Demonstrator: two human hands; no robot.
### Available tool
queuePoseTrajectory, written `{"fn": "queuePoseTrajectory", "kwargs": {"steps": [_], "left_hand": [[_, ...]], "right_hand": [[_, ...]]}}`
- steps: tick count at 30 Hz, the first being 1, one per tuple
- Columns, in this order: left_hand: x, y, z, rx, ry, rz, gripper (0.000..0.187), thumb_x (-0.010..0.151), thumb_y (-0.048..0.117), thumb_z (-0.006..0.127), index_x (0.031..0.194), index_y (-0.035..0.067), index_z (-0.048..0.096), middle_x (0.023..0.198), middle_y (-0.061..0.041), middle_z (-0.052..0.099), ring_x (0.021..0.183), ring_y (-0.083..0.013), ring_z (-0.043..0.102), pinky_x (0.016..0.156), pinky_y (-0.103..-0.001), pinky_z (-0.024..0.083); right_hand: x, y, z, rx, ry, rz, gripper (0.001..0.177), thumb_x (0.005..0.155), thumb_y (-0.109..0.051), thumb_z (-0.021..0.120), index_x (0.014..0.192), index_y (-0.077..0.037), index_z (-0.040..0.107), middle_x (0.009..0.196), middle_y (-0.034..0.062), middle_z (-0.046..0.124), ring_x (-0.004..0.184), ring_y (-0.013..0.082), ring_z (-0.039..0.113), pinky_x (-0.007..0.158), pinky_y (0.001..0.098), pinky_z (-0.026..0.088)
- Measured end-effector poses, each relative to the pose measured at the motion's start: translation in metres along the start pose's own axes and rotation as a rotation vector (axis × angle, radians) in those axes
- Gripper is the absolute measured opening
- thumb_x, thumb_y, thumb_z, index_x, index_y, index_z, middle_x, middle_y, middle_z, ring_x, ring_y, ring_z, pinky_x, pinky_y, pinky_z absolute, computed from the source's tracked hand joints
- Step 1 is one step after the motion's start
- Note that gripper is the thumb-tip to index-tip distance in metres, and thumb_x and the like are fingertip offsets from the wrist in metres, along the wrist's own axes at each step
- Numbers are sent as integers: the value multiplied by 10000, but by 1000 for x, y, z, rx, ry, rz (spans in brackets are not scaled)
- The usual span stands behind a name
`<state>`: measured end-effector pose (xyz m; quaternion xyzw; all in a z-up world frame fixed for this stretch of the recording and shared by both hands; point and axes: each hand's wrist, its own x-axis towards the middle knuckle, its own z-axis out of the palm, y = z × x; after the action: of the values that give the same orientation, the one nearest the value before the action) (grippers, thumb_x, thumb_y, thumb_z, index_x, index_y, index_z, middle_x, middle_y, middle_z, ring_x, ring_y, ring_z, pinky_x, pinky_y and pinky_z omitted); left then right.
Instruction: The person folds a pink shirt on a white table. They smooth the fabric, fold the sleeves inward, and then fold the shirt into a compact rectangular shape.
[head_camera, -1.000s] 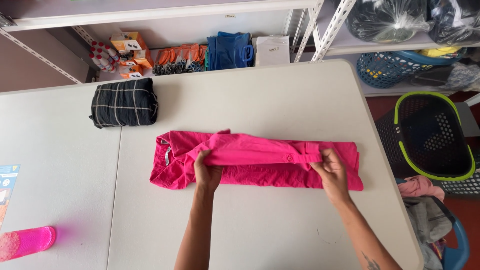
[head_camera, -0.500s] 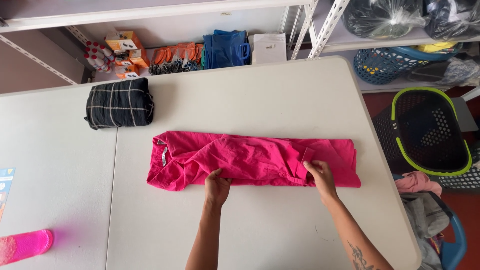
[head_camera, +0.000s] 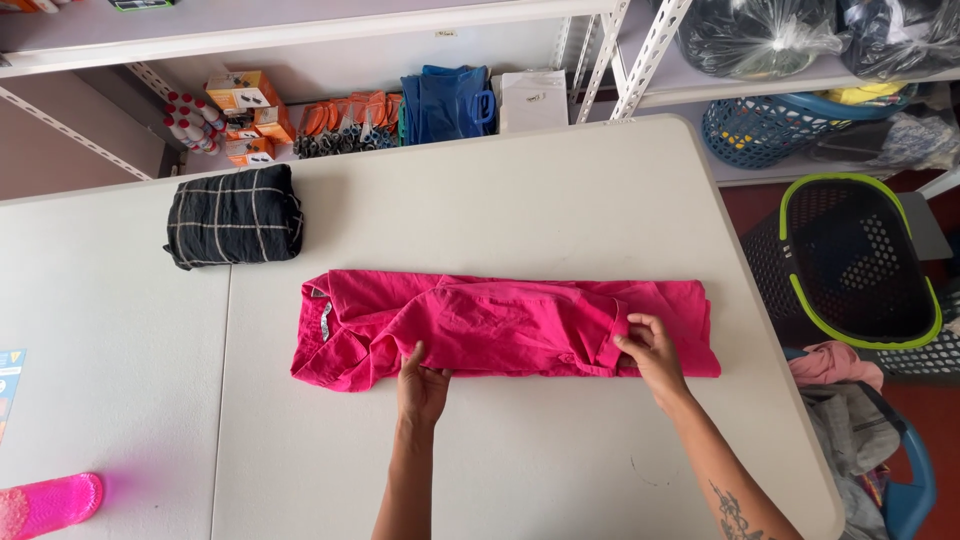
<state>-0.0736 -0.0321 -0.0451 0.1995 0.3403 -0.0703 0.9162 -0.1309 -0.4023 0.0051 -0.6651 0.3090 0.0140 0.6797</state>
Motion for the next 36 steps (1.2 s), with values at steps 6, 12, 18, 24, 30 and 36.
{"fn": "queuePoseTrajectory", "kwargs": {"steps": [6,12,18,24,30,36], "left_hand": [[14,-3,-33,49,43,22,290,1005,290,630,1293,266,601,1173,-71,718,1055,-284,717,1034,-578,539],[-23,-18,-12,437,434,494,320,937,215,703,1239,143,622,1245,-82,606,977,-267,691,840,-477,599],[-81,-39,36,1324,28,1307,97,964,107,647,1055,126,675,1066,-25,706,1011,-234,608,921,-371,434],[-45,-45,61,2209,-318,1144,484,1072,372,401,1531,232,466,1605,15,442,1506,-270,320,1221,-557,186],[-24,-24,48,2548,-221,901,640,1054,587,263,1638,333,210,1714,34,198,1575,-255,156,1251,-571,134],[-19,-28,46,2523,-211,955,647,1042,583,249,1624,301,252,1707,19,208,1567,-249,172,1248,-556,143]], "right_hand": [[-13,-27,21,152,-31,54,864,854,-50,758,1569,-172,288,1490,193,422,1312,403,506,986,537,499],[-15,-37,26,66,-41,-78,926,782,168,702,1558,-184,339,1561,198,402,1392,449,443,1063,510,482],[-18,-29,25,-65,-183,-70,1061,695,45,789,1546,-296,255,1548,83,365,1391,210,437,1095,394,484],[-28,-45,30,-234,-68,-198,1010,751,185,710,1581,-248,333,1627,194,342,1474,439,322,1144,606,365],[-4,-30,20,-483,24,-268,934,770,64,774,1551,-264,381,1500,279,475,1324,490,513,1071,595,472],[10,-5,8,-677,340,-513,642,832,-283,829,1369,-101,530,1250,136,574,1184,360,585,947,492,525]]}}
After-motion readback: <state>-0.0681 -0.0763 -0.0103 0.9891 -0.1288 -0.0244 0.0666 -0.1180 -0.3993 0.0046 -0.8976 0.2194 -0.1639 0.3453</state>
